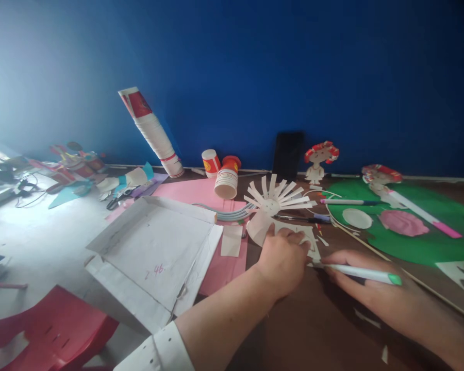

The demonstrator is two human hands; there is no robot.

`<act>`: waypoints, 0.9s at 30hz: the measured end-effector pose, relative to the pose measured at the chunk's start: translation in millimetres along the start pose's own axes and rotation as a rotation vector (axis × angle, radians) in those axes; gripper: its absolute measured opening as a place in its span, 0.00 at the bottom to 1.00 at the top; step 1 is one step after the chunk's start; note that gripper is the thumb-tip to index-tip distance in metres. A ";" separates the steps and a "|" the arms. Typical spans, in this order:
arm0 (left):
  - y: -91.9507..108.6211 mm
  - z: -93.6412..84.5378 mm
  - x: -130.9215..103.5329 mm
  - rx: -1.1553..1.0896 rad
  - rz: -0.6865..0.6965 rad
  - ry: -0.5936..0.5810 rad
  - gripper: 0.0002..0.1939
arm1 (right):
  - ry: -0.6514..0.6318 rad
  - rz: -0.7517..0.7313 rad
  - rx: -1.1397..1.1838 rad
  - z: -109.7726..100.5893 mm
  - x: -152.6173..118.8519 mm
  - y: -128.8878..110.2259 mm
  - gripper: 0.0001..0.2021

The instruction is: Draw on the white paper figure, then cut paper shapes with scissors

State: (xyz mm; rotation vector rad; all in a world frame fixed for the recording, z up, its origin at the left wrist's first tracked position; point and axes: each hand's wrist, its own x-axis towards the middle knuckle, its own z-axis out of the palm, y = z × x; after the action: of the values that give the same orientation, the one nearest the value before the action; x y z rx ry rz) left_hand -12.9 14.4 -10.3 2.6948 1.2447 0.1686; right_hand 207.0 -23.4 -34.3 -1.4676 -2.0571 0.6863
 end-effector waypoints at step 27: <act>-0.5 3.2 0.6 0.042 0.001 0.000 0.12 | 0.018 0.001 0.001 -1.0 1.5 -3.3 0.11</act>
State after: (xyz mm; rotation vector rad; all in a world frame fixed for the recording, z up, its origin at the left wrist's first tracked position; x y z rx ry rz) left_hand -12.4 14.9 -13.6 2.7312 1.2608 0.1447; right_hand 204.9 -22.8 -31.2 -1.4689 -2.0420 0.6719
